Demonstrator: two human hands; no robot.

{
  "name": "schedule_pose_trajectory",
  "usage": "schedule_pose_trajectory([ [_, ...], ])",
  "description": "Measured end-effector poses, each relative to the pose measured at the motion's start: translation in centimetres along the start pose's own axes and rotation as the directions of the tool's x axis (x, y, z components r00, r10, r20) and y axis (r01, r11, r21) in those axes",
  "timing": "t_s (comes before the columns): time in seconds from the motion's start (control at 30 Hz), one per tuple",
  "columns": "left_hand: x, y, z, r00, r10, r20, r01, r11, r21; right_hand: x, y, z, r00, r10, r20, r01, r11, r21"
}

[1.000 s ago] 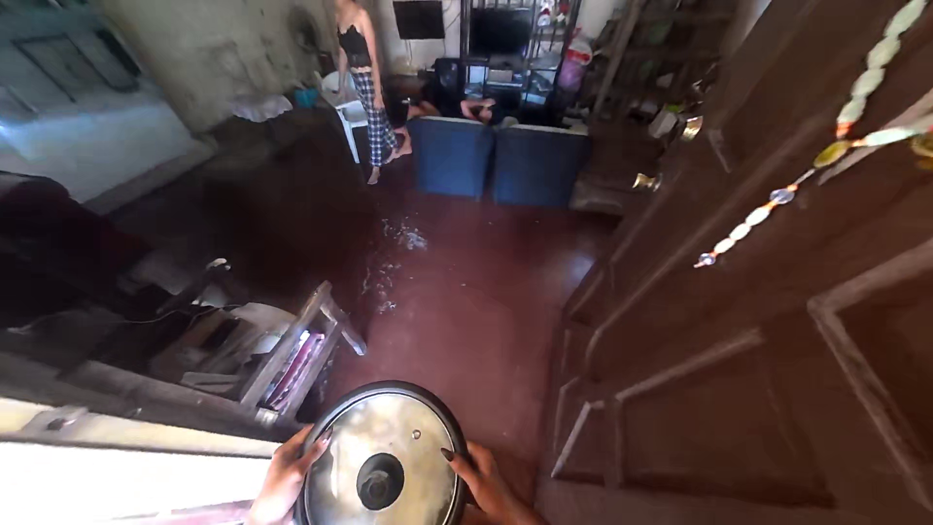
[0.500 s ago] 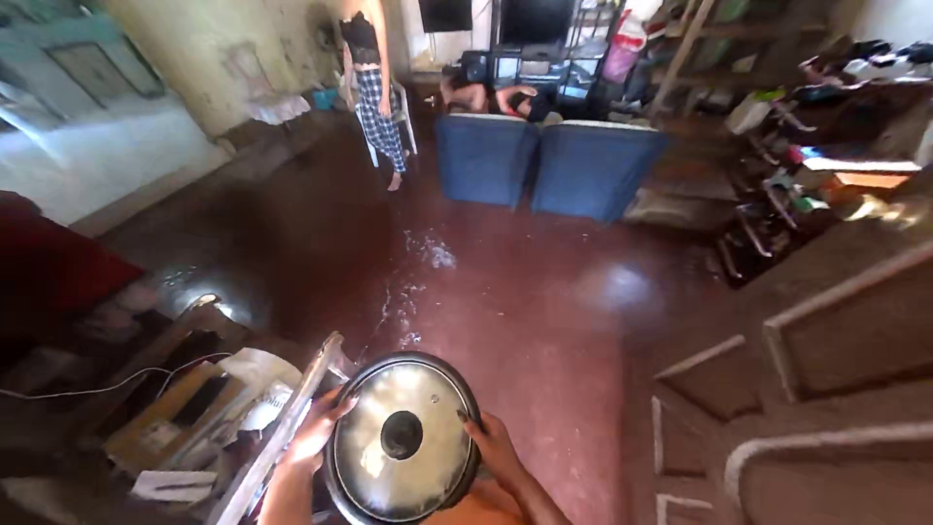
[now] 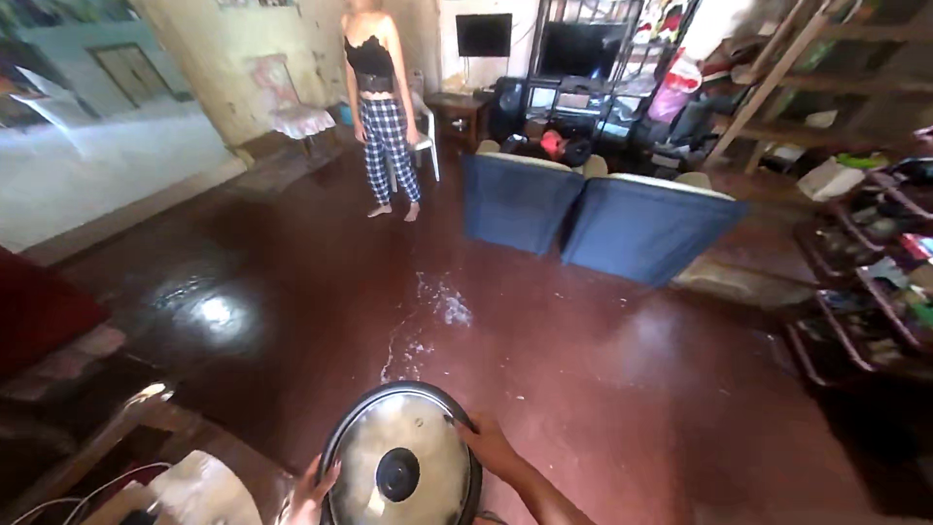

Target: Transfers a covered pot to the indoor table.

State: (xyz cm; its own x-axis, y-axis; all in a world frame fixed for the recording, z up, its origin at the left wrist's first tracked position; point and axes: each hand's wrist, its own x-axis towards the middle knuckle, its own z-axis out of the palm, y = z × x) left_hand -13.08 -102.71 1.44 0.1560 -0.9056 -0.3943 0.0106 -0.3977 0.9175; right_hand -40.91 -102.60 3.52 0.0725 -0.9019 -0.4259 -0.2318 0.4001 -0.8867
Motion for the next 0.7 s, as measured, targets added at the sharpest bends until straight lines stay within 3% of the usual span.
schedule_pose_trajectory([
  [0.13,5.9,2.6,2.3,0.993,-0.034,-0.114,0.030,0.999,-0.042,9.3,-3.1,-1.7,0.997,-0.013,0.072,0.015,1.000,-0.026],
  [0.3,17.9,6.7,3.1,0.989,0.006,-0.151,-0.004,1.000,0.019,21.8,-7.5,-2.1,0.996,-0.051,0.067,0.049,0.998,0.033],
  [0.5,34.0,15.2,3.1,0.987,0.154,-0.035,-0.148,0.980,0.130,34.2,-14.9,-2.7,0.998,-0.008,-0.066,0.016,0.993,0.115],
  [0.7,45.4,22.3,3.8,0.999,0.033,0.002,-0.033,0.994,0.099,45.6,-19.5,-1.9,0.968,0.000,-0.250,0.031,0.993,0.118],
])
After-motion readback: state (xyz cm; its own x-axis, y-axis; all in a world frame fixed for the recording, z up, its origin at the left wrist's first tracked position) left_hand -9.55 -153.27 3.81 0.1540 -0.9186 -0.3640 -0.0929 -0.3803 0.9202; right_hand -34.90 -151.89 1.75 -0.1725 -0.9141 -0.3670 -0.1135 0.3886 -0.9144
